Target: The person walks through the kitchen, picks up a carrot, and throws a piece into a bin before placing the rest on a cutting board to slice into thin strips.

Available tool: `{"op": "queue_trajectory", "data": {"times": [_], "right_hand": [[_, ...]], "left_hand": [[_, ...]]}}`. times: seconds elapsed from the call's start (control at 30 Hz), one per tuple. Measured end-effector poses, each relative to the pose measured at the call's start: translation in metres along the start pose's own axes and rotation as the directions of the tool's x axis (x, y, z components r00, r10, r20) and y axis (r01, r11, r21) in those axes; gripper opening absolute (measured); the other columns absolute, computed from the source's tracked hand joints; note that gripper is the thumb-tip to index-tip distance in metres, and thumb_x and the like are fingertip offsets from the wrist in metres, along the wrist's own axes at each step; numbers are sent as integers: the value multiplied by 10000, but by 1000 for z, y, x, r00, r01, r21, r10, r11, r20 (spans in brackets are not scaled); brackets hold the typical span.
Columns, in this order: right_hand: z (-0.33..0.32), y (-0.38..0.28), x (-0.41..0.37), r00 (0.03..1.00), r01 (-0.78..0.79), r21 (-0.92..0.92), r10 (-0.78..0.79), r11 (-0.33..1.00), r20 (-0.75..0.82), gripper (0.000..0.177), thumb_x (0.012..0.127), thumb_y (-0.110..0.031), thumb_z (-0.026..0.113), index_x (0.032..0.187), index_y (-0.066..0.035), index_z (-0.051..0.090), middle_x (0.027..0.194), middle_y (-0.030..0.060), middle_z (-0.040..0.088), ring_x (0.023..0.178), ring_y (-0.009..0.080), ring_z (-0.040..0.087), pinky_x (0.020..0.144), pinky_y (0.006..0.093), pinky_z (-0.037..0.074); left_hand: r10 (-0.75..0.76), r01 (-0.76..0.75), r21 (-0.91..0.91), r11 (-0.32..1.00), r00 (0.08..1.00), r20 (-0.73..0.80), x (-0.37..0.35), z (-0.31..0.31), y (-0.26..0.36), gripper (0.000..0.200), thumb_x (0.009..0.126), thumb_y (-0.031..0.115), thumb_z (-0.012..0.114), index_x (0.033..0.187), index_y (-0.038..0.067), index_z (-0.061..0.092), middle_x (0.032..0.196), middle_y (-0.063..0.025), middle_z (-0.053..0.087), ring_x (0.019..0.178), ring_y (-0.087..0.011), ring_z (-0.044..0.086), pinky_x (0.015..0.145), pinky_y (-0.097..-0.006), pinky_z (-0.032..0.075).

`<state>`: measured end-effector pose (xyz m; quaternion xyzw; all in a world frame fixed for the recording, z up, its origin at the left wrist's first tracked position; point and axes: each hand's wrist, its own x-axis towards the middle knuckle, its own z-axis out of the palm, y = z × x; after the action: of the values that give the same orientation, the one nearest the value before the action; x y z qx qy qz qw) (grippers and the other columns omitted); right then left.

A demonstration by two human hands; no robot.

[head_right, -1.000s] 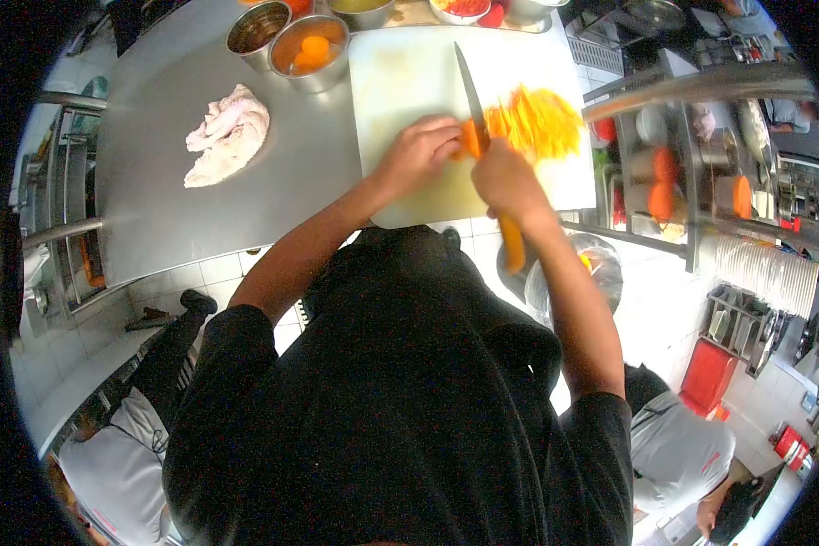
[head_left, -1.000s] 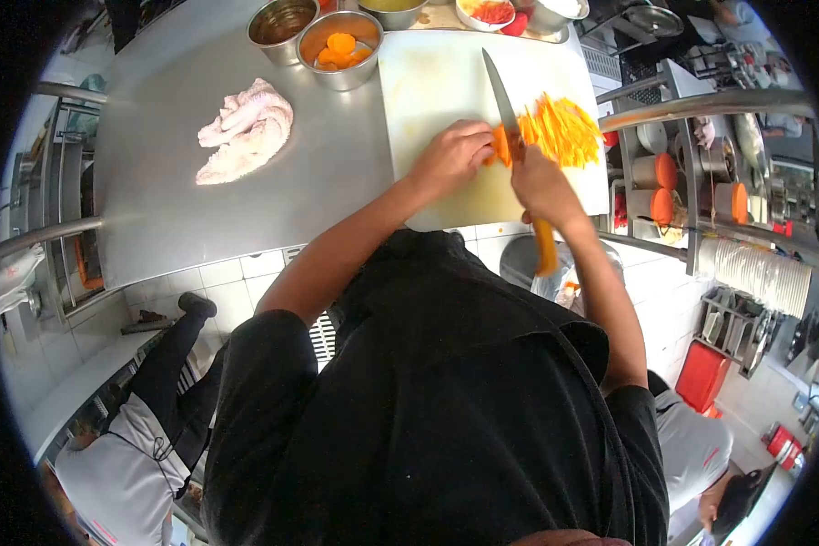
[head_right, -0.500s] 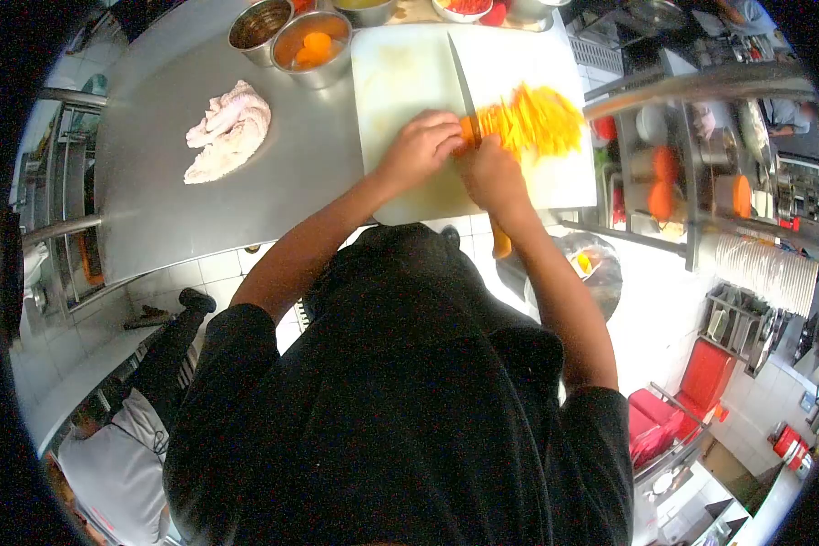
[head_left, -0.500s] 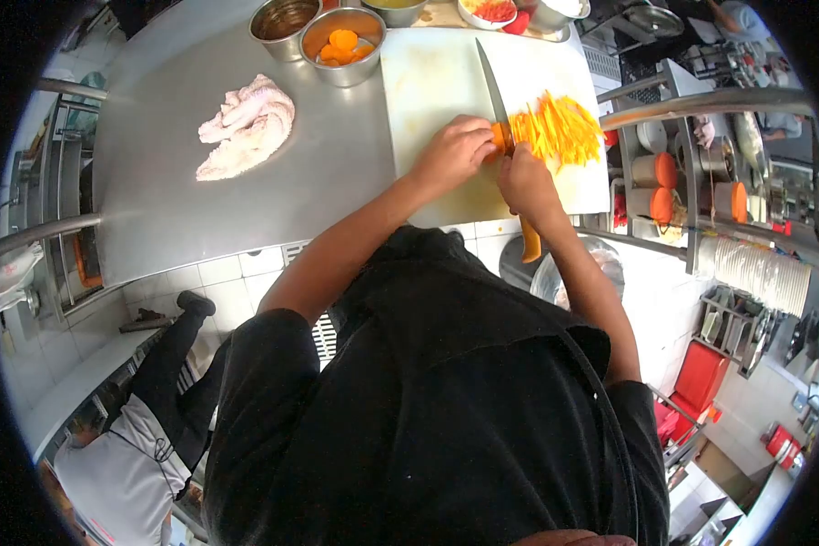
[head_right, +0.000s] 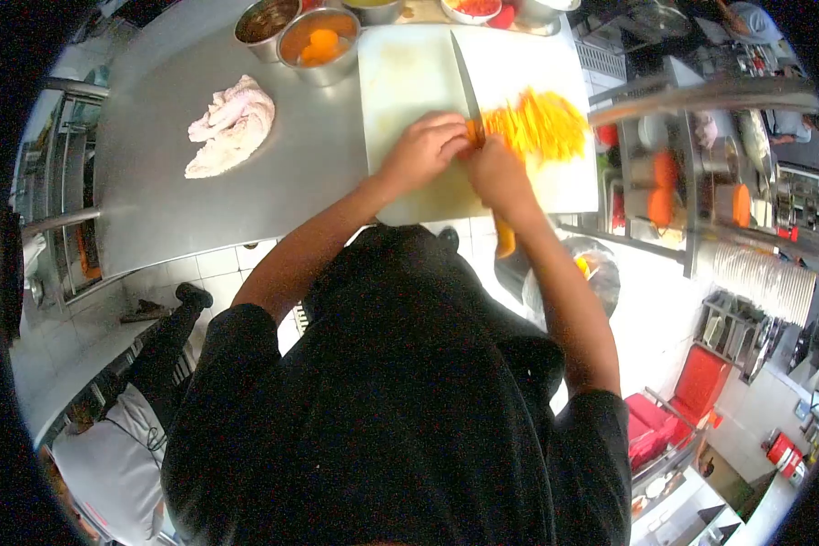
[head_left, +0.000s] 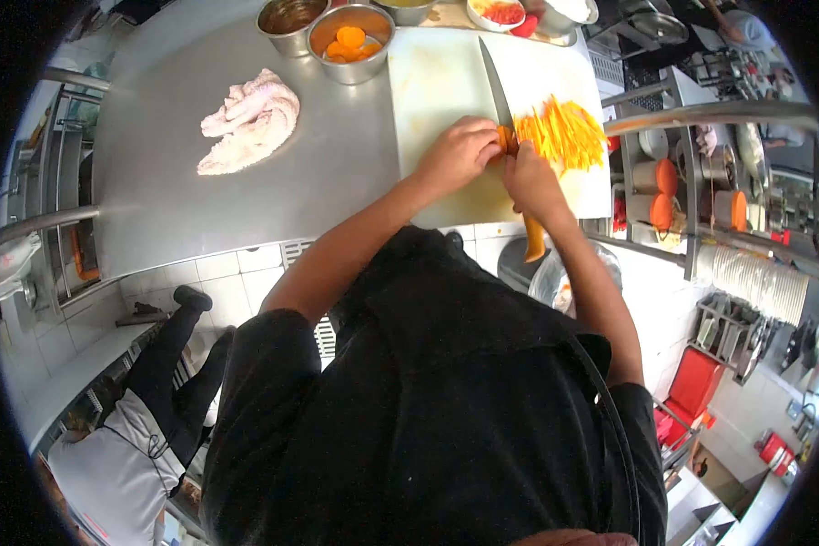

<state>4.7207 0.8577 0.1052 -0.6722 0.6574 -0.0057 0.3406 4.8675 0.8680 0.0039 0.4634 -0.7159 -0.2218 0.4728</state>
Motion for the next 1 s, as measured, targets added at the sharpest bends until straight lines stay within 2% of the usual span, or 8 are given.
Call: {"op": "queue_trajectory", "data": {"times": [0.17, 0.27, 0.3, 0.4, 0.5, 0.6, 0.67, 1.0], "right_hand": [[-30, -1, -2, 995, 17, 43, -21, 999, 95, 334, 965, -229, 549, 1035, 96, 519, 772, 260, 676, 554, 351, 693, 508, 416, 554], [-1, 0, 4, 1000, -5, 25, 5, 1000, 13, 290, 1006, -192, 476, 1042, 95, 498, 739, 274, 653, 496, 334, 668, 477, 421, 551], [22, 36, 26, 986, 127, -146, -141, 981, -91, 300, 1006, -197, 480, 1067, 96, 498, 746, 259, 659, 496, 334, 667, 480, 429, 550], [-7, 17, 11, 998, 25, 29, -27, 999, 50, 337, 964, -224, 541, 1030, 105, 514, 818, 279, 682, 572, 358, 696, 542, 423, 574], [-19, 9, 7, 996, 58, 111, -66, 992, 62, 310, 971, -208, 511, 1032, 96, 512, 812, 287, 678, 580, 364, 697, 547, 430, 576], [-23, -5, 0, 995, -7, 73, 0, 997, 96, 280, 972, -190, 488, 1027, 84, 514, 798, 291, 672, 576, 368, 694, 544, 433, 575], [6, 7, 11, 999, 45, 4, -45, 999, -26, 301, 984, -212, 493, 1030, 86, 510, 787, 295, 667, 564, 367, 692, 543, 436, 576], [-24, 5, 8, 995, 28, 49, -33, 998, 96, 331, 1005, -207, 474, 1156, 82, 533, 819, 241, 679, 486, 287, 671, 490, 406, 553]], "left_hand": [[40, -39, -10, 999, 998, 53, 6, -2, -1, 191, 910, 125, 678, 1047, -6, 703, 1113, -160, 693, 1034, -355, 652, 918, -426, 525], [1, -1, -8, 1000, 999, 40, 5, 0, 1, 194, 909, 123, 677, 1050, -7, 703, 1112, -159, 693, 1035, -357, 650, 916, -427, 525], [0, 1, -21, 1000, 1000, 30, 4, 1, 2, 195, 907, 122, 678, 1049, -8, 702, 1110, -159, 692, 1033, -356, 649, 916, -429, 524], [15, -15, -23, 1000, 1000, 8, -1, 5, 1, 197, 901, 120, 679, 1046, -11, 700, 1108, -160, 688, 1033, -355, 648, 920, -433, 521], [36, -36, 21, 999, 999, 19, 5, -1, 0, 196, 901, 117, 679, 1042, -17, 698, 1117, -163, 687, 1043, -354, 644, 932, -434, 516], [2, -2, 15, 1000, 999, 37, 3, -1, 1, 191, 905, 116, 672, 1034, -22, 701, 1126, -165, 687, 1055, -355, 639, 942, -434, 512], [1, -1, 0, 1000, 1000, 29, 5, 0, 2, 188, 906, 112, 665, 1029, -25, 703, 1128, -168, 686, 1059, -356, 636, 942, -433, 511], [9, -9, 6, 1000, 999, 53, 6, -3, 3, 173, 898, 80, 645, 1028, -18, 701, 1090, -170, 680, 1033, -361, 638, 927, -439, 513]]}}
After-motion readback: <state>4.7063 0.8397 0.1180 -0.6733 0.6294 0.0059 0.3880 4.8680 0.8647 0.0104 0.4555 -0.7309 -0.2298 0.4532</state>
